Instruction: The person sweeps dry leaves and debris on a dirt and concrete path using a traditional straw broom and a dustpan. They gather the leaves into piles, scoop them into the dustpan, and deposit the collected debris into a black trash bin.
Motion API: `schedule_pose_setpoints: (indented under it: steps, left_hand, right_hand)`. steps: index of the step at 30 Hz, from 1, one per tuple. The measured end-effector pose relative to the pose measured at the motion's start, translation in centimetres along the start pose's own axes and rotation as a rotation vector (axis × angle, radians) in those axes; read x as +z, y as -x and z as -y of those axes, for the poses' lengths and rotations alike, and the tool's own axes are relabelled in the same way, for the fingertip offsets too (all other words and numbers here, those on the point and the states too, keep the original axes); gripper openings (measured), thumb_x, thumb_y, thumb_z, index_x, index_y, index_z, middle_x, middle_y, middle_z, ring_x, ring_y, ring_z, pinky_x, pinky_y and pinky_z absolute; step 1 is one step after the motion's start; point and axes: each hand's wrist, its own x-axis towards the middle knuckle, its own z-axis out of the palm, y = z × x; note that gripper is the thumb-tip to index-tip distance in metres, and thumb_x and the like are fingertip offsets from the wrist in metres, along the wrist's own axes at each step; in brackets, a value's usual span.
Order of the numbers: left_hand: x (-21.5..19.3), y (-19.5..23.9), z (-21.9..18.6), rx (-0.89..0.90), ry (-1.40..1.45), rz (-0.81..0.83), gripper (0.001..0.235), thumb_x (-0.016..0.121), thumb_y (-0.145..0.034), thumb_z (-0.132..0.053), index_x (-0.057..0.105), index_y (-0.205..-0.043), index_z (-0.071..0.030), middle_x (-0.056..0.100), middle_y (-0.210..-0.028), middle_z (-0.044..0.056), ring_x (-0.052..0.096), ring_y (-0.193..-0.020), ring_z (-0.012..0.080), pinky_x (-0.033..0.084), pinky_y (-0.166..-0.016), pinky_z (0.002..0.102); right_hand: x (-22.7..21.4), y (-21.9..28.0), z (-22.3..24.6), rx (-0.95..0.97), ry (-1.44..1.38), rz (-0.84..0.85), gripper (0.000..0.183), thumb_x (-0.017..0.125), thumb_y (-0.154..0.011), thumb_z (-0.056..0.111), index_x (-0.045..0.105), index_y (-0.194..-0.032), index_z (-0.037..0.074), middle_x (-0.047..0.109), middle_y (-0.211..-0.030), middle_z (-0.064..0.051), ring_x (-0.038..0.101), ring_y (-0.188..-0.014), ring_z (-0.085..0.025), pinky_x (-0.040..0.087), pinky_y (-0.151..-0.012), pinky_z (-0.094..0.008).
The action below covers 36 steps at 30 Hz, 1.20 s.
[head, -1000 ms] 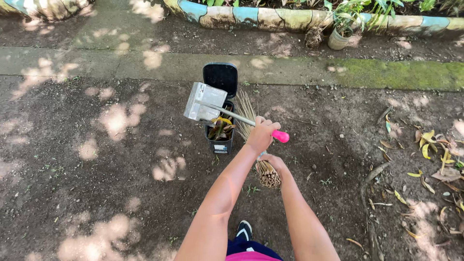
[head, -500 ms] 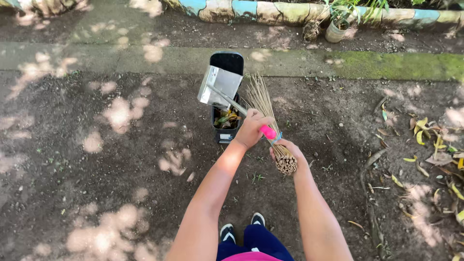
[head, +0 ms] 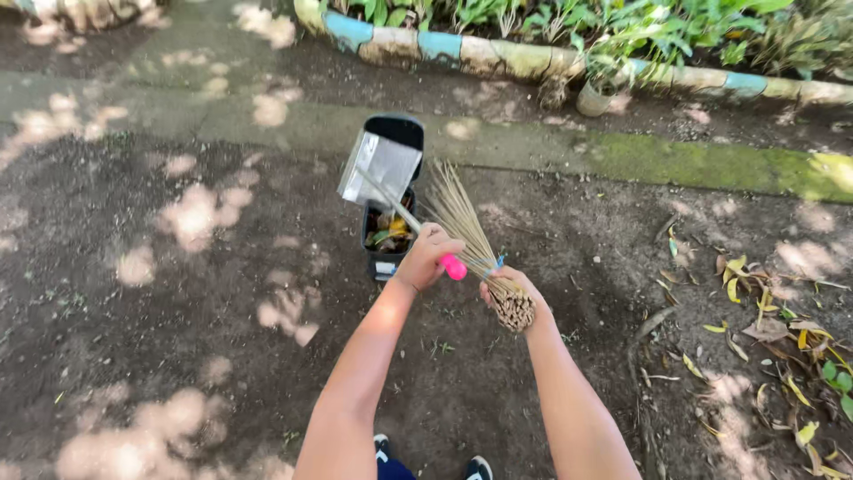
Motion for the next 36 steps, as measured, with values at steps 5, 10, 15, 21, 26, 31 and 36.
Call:
schedule_pose_setpoints:
  steps: [5, 10, 15, 21, 26, 31, 36]
  left_hand:
    - [3.1, 1.8, -0.8, -0.088, 0.037, 0.102, 0.049, 0.074, -0.064, 0.002, 0.068, -0.109, -0.017, 0.061, -0.089, 0.004, 0.055, -0.100, 0.0325, 0.048, -0.091, 0.044]
    - [5.9, 1.0, 0.3, -0.075, 0.038, 0.055, 0.046, 0.076, -0.068, 0.001, 0.068, -0.110, -0.017, 0.064, -0.093, 0.002, 0.056, -0.100, 0.0296, 0.047, -0.089, 0.042]
    - [6.4, -0.2, -1.6, -0.116, -0.110, 0.166, 0.042, 0.077, -0.066, -0.001, 0.067, -0.104, -0.016, 0.062, -0.092, 0.004, 0.054, -0.100, 0.0322, 0.046, -0.093, 0.044]
    - [5.9, -2.8, -3.5, -0.109, -0.036, 0.035, 0.042, 0.075, -0.071, 0.002, 0.066, -0.109, -0.013, 0.064, -0.097, 0.006, 0.054, -0.104, 0.0334, 0.046, -0.095, 0.045]
    - [4.0, -4.8, -6.3, -0.192, -0.083, -0.087, 0.033, 0.074, -0.080, 0.001, 0.067, -0.110, -0.011, 0.066, -0.098, 0.006, 0.057, -0.107, 0.0324, 0.048, -0.098, 0.043]
    - [2.0, -7.5, -7.2, -0.221, -0.081, -0.199, 0.025, 0.075, -0.084, 0.000, 0.070, -0.107, -0.010, 0.068, -0.100, 0.007, 0.060, -0.105, 0.0316, 0.048, -0.096, 0.042]
    - [1.7, -12.5, -7.2, -0.349, 0.039, -0.450, 0.012, 0.074, -0.093, -0.005, 0.070, -0.104, -0.008, 0.073, -0.101, 0.008, 0.069, -0.096, 0.0246, 0.053, -0.089, 0.034]
  right_hand:
    - [-2.6, 1.6, 1.8, -0.047, 0.132, 0.129, 0.031, 0.066, -0.087, 0.019, 0.059, -0.111, 0.000, 0.067, -0.079, -0.015, 0.069, -0.063, -0.025, 0.061, -0.055, -0.036]
    - [-3.4, 2.0, 3.7, 0.020, -0.150, 0.090, 0.034, 0.066, -0.085, 0.019, 0.056, -0.112, 0.000, 0.067, -0.084, -0.015, 0.070, -0.071, -0.027, 0.062, -0.061, -0.037]
    - [-4.2, 2.5, 4.1, -0.063, -0.052, 0.206, 0.035, 0.069, -0.090, 0.015, 0.055, -0.117, -0.003, 0.067, -0.087, -0.016, 0.069, -0.074, -0.026, 0.062, -0.063, -0.036]
    - [-2.5, 3.7, 5.5, -0.055, -0.150, 0.209, 0.034, 0.064, -0.087, 0.012, 0.056, -0.116, -0.004, 0.069, -0.088, -0.014, 0.070, -0.072, -0.024, 0.064, -0.064, -0.033]
    - [-3.3, 4.2, 5.6, -0.078, -0.010, 0.200, 0.036, 0.063, -0.089, 0.015, 0.055, -0.118, -0.004, 0.066, -0.081, -0.013, 0.070, -0.069, -0.022, 0.063, -0.058, -0.033]
    - [-4.7, 5.1, 3.5, -0.021, -0.114, 0.088, 0.035, 0.062, -0.088, 0.016, 0.052, -0.115, -0.004, 0.066, -0.080, -0.015, 0.070, -0.069, -0.024, 0.063, -0.060, -0.034]
    - [-7.5, 6.3, 0.9, -0.065, -0.444, 0.235, 0.031, 0.063, -0.090, 0.015, 0.055, -0.109, -0.009, 0.066, -0.083, -0.019, 0.070, -0.075, -0.028, 0.064, -0.066, -0.038]
